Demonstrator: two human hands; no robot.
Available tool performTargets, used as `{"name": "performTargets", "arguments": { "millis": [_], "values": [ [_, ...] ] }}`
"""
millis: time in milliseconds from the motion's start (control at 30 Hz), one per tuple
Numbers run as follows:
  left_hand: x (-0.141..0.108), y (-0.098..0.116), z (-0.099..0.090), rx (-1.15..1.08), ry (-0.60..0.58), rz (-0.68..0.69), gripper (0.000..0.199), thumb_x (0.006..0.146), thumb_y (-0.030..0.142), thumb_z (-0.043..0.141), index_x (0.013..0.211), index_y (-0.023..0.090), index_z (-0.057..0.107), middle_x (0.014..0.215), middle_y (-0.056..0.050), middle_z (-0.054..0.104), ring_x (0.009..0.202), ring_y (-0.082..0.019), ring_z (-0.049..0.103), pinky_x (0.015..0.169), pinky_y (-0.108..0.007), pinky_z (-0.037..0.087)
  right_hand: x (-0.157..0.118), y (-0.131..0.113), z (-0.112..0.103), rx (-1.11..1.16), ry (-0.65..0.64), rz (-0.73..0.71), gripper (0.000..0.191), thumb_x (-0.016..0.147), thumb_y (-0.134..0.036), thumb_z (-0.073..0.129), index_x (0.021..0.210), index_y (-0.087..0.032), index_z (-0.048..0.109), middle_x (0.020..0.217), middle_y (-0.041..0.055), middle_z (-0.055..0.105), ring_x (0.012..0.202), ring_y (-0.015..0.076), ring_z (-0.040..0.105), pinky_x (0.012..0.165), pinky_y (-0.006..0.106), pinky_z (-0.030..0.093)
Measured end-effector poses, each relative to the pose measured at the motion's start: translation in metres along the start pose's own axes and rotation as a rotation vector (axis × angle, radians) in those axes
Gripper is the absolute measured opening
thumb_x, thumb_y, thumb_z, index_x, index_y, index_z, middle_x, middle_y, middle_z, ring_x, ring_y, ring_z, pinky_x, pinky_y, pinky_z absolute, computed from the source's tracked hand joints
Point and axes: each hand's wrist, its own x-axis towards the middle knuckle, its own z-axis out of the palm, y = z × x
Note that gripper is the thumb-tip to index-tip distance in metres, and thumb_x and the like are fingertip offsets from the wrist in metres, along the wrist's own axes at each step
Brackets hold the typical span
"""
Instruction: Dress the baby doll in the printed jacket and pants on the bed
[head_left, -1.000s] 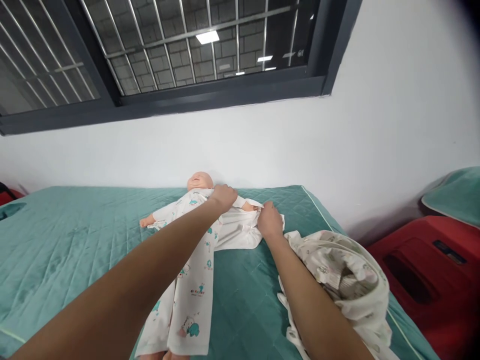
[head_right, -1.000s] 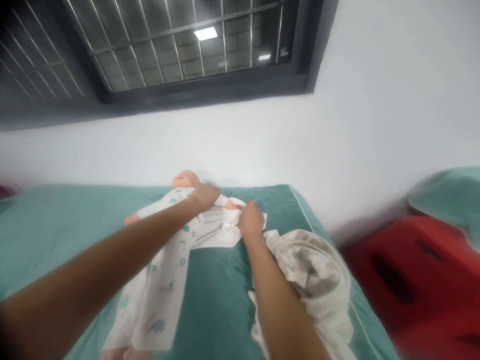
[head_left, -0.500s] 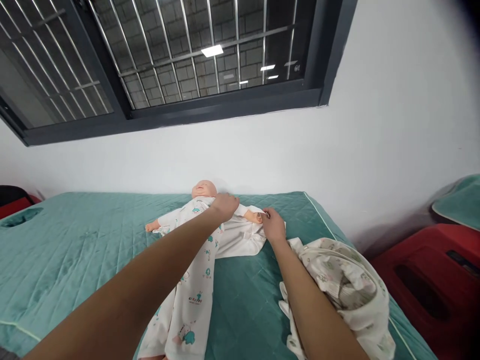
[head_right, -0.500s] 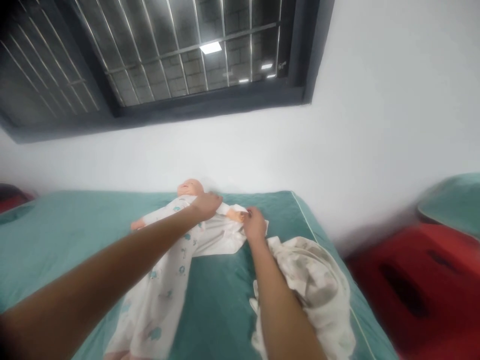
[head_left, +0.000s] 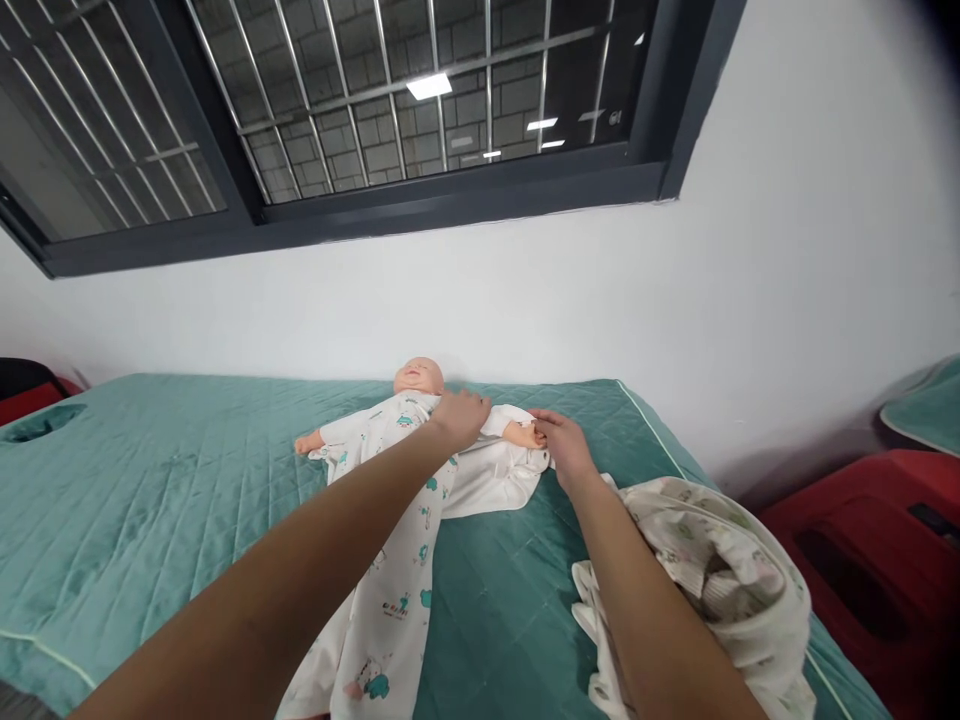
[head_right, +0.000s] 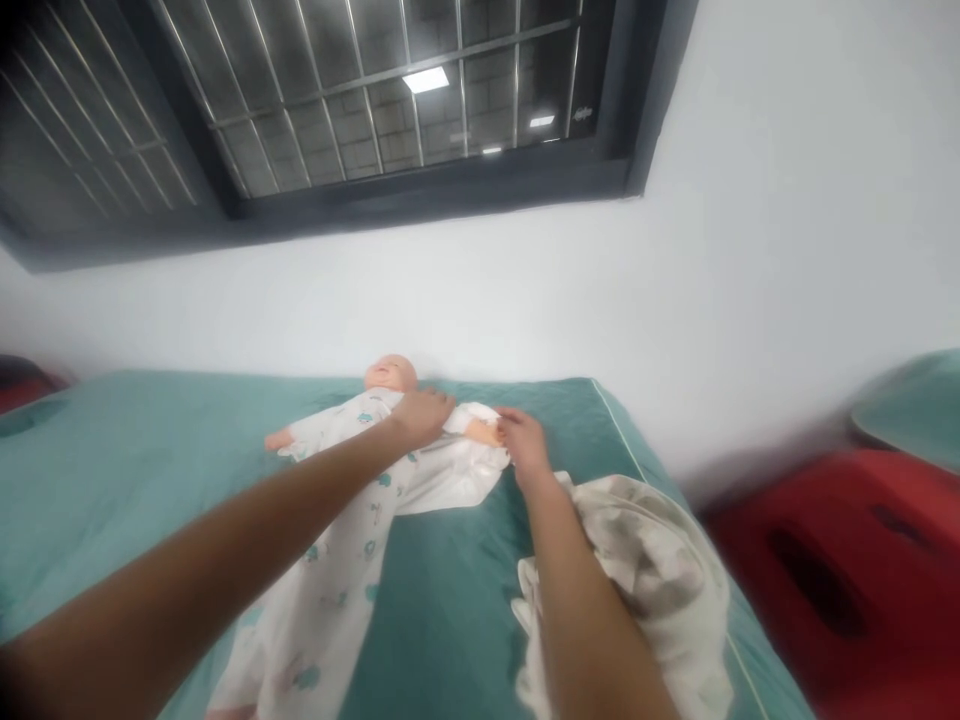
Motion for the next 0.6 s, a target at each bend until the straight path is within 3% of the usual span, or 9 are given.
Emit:
{"name": "performTargets", "arguments": {
  "millis": [167,400,500,600],
  "values": [
    [0.003,0.004,0.005,-0.028,0.008,-0.010,0.036,0.088,0.018,0.053,0.122,0.009,0.056,0.114,-0.019,0.065,0.106,-0.033,0.060,0.083,-0.045,0.048,-0.003,-0.004,0.002,0.042,0.018,0.008,0.034,0.059,-0.035,0.060,0.084,-0.016,0.074,0.080,0.0067,0.075,0.071,0.0207,0.067,0.064,0.030,0.053],
    [0.005,0.016,0.013,-0.099,0.047,-0.063,0.036,0.086,0.013,0.055,0.122,0.010,0.056,0.121,-0.019,0.064,0.113,-0.034,0.057,0.094,-0.051,0.043,0.000,0.002,0.002,-0.119,0.076,-0.075,0.031,0.066,-0.039,0.058,0.086,-0.019,0.072,0.096,0.0072,0.075,0.088,0.0225,0.066,0.075,0.032,0.051],
    [-0.008,0.015,0.007,-0.139,0.085,-0.090,0.043,0.085,0.012,0.056,0.128,0.012,0.054,0.135,-0.019,0.057,0.124,-0.035,0.052,0.103,-0.055,0.039,-0.001,0.003,0.001,-0.227,0.044,-0.092,0.033,0.070,-0.042,0.058,0.088,-0.019,0.073,0.097,0.0068,0.075,0.089,0.0233,0.066,0.076,0.033,0.050],
    [-0.036,-0.004,0.001,-0.252,0.183,-0.122,0.046,0.088,0.021,0.055,0.133,0.015,0.052,0.147,-0.016,0.048,0.134,-0.032,0.045,0.108,-0.050,0.038,-0.003,0.000,0.000,-0.344,-0.005,-0.094,0.033,0.073,-0.044,0.060,0.089,-0.019,0.074,0.097,0.0055,0.075,0.091,0.0247,0.065,0.081,0.035,0.049]
  ]
}}
